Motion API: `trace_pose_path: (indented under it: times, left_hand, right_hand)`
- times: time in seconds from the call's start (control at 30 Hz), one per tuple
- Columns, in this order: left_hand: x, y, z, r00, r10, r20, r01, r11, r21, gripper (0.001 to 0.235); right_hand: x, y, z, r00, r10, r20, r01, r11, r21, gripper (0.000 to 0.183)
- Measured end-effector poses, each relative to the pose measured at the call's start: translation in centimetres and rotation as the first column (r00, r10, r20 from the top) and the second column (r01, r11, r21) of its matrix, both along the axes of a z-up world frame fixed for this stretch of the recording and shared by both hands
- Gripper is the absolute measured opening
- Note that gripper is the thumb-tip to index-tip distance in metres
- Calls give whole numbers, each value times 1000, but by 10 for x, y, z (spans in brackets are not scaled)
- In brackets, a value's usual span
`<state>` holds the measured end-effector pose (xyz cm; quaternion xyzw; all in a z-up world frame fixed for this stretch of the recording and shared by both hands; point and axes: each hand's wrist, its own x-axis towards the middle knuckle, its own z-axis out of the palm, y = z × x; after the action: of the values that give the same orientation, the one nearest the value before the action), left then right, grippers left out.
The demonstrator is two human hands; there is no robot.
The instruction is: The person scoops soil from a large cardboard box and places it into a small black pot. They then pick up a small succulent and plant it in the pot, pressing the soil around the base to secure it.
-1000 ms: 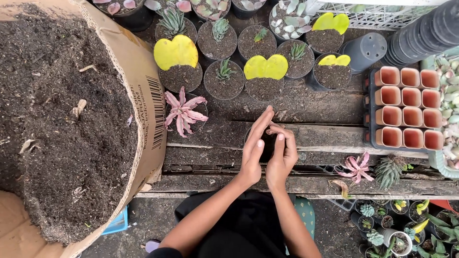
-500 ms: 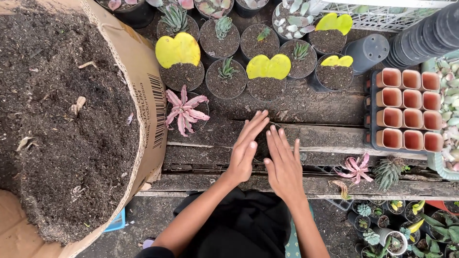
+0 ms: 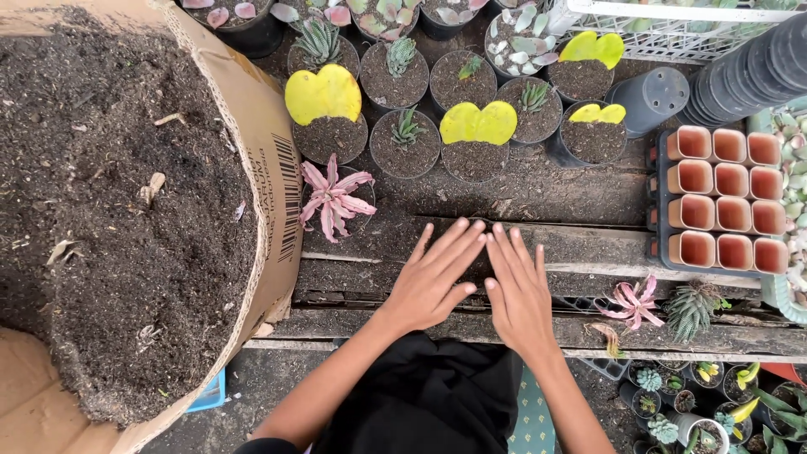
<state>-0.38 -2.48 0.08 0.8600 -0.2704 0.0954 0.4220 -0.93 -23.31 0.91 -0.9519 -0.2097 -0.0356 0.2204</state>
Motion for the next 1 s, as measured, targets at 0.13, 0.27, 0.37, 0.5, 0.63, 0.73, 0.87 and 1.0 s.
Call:
trace_pose_path:
  times: [0.13, 0.27, 0.37, 0.5, 0.63, 0.73, 0.87, 1.0]
  left_hand:
    - [1, 4, -15, 988, 8, 152, -42, 973, 225, 68]
    - [0, 16, -17, 972, 33, 233, -116, 929, 352, 67]
    - [0, 22, -15, 984, 16, 178, -68, 956, 285, 65]
    - [-3, 18, -14, 999, -1, 46, -4, 994, 106, 63]
    - [4, 15, -12, 1000, -3, 4, 3, 997, 74, 64]
    - [11, 15, -8, 999, -38, -1, 38, 998, 41, 64]
    - [22, 12, -9, 997, -31, -66, 28, 998, -55, 64]
    - [25, 10, -8, 997, -17, -71, 11, 996, -88, 62]
  right_hand:
    - [2, 1, -10, 1000, -2, -3, 2, 999, -51, 63]
    - [-2, -2, -12, 994, -10, 109, 32, 978, -208, 62]
    - [-6, 0, -11, 995, -21, 97, 36, 986, -165, 63]
    - [-14, 14, -8, 993, 16, 116, 6, 982, -188, 64]
    - [-11, 10, -20, 991, 7, 136, 14, 988, -152, 61]
    - [-6, 6, -13, 994, 34, 105, -26, 997, -73, 62]
    - [12, 6, 1, 993, 50, 110, -45, 998, -48, 59]
    - [29, 4, -12, 974, 132, 186, -115, 988, -100, 58]
